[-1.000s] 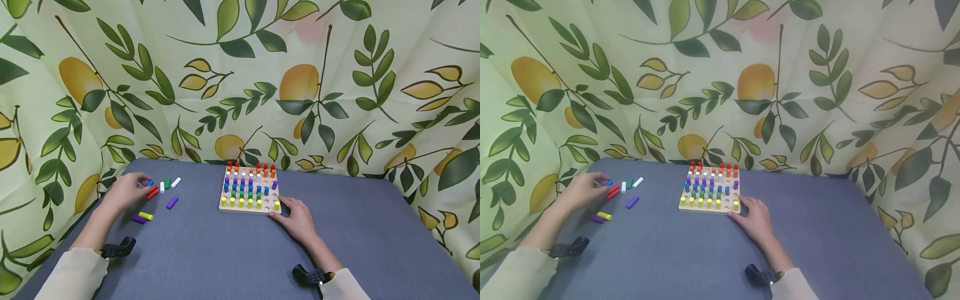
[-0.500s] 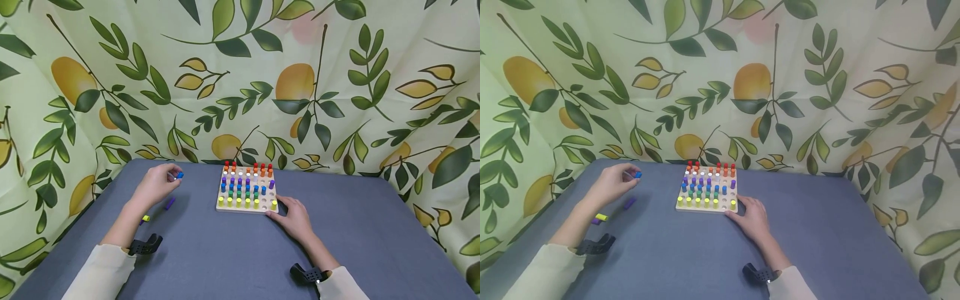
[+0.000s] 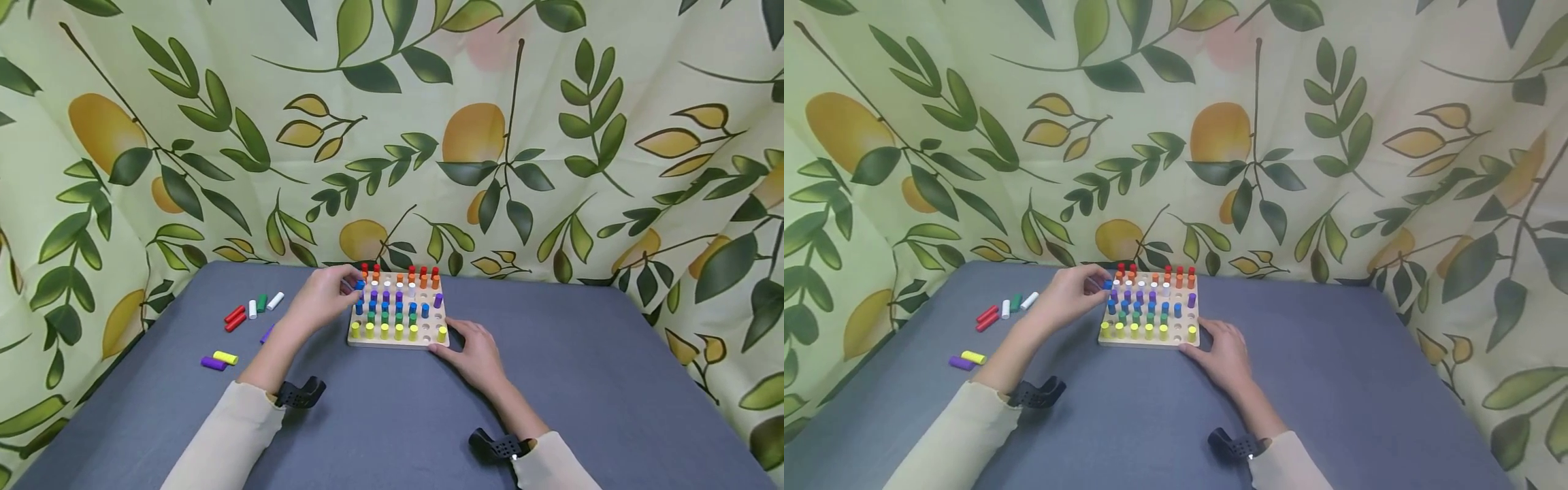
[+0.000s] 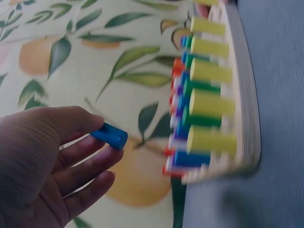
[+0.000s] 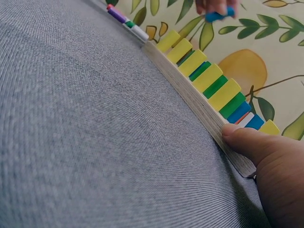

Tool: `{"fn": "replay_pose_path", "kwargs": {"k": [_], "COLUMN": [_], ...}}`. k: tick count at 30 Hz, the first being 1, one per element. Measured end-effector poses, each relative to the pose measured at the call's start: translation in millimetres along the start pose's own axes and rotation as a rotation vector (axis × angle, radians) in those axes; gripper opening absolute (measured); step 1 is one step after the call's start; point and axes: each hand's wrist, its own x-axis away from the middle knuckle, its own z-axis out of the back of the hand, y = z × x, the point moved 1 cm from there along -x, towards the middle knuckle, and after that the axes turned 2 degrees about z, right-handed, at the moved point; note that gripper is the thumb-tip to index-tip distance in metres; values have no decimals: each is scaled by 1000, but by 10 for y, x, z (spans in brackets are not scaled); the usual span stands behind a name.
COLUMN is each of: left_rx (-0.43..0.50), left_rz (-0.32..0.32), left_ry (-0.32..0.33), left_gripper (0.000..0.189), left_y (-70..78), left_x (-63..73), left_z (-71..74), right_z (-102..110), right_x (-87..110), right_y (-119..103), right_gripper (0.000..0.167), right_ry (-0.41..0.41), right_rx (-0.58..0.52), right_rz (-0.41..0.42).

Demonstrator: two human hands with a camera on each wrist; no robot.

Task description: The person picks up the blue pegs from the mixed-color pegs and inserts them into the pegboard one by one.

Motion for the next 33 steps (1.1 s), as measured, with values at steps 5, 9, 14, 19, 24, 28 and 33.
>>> {"fn": "replay_pose_path", "kwargs": {"k": [5, 9, 14, 19, 24, 28, 33], "left_rx": [37, 79, 154, 200, 203, 232, 222], "left_rz": [-51, -79, -107, -116, -83, -83, -99], "left_ry": [-20, -19, -36, -56, -73, -64, -49], "left_gripper": [20, 19, 17, 17, 19, 17, 17], "left_y": [189, 298, 391, 439, 469, 501, 537], "left_x": [-91, -162, -265, -348, -393, -413, -444], "left_z": [-228, -413, -650, -834, -957, -1023, -1095], "right_z": [-5, -7, -7, -16, -8, -9, -23], "right_x": [-7, -9, 0, -4, -12, -14, -13], "right_y": [-2, -3, 5, 11, 5, 7, 20], "right_gripper": [74, 73, 71, 70, 68, 68, 67], "right_ry": [-2, 0, 36, 45, 39, 45, 61], "right_rx": [-6, -6, -17, -15, -26, -24, -25], "right_rz": [-10, -9, 2, 10, 7, 21, 35]}}
